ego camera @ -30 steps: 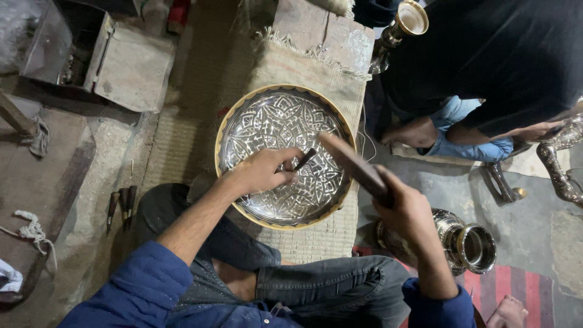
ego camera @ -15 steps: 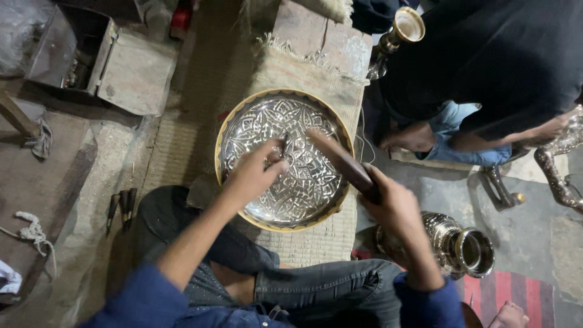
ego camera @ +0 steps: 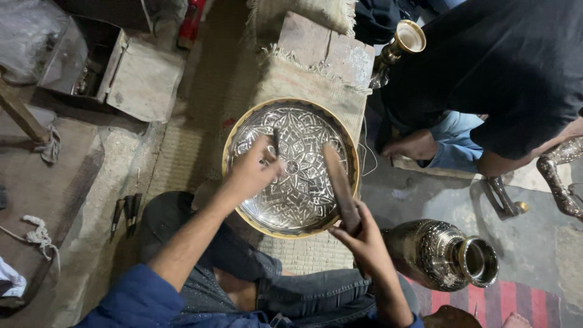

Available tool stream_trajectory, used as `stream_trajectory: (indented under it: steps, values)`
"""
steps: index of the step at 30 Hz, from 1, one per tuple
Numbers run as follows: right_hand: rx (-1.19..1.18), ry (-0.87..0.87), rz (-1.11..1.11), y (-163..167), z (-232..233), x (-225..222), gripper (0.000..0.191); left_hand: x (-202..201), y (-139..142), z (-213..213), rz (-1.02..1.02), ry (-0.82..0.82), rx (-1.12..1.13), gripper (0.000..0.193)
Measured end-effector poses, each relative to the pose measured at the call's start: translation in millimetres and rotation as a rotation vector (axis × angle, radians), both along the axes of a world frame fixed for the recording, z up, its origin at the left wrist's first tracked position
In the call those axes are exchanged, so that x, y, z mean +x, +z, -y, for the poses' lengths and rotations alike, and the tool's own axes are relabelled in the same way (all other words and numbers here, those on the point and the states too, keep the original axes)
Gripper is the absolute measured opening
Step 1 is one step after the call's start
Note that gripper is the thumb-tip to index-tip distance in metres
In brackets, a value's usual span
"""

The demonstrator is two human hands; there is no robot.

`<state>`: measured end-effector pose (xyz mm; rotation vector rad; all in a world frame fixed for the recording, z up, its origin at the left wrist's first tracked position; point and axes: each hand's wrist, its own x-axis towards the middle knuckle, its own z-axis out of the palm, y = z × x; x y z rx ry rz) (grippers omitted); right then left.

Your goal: The person uses a hammer and a metal chisel to engrave a decorative pattern onto a round metal tray. They hold the chisel in place with one hand and strike it repeatedly with the hammer in the other, working on the tray's surface.

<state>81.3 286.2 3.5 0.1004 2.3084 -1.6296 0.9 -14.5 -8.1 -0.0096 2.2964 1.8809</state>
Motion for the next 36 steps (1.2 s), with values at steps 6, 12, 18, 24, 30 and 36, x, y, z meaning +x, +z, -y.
stream_trajectory:
  steps: [6,12,18,24,30,36]
  values:
    - [0.154,0.060,-0.130,28.2,-14.5,-34.7,0.076,10.9,-8.5,-17.3,-0.082,-0.050,-0.258,0.042]
    - [0.870,0.216,-0.256,60.6,-10.3,-73.6,0.061,15.9,-2.2,-17.5,0.026,-0.064,-0.264,0.043]
    - [1.045,0.317,-0.332,77.6,3.2,-110.6,0.051,15.7,3.1,-20.0,-0.029,-0.055,-0.305,0.043]
    - [0.967,0.519,-0.595,95.6,9.9,-127.9,0.054,17.0,-3.8,-20.5,-0.129,-0.022,-0.267,0.042]
    - [1.075,0.580,-0.609,113.9,18.0,-131.3,0.069,20.2,-13.8,-26.7,-0.149,0.065,-0.235,0.037]
    - [1.008,0.567,-0.645,121.9,23.4,-126.5,0.060,24.1,-11.1,-23.6,-0.133,0.074,-0.266,0.042]
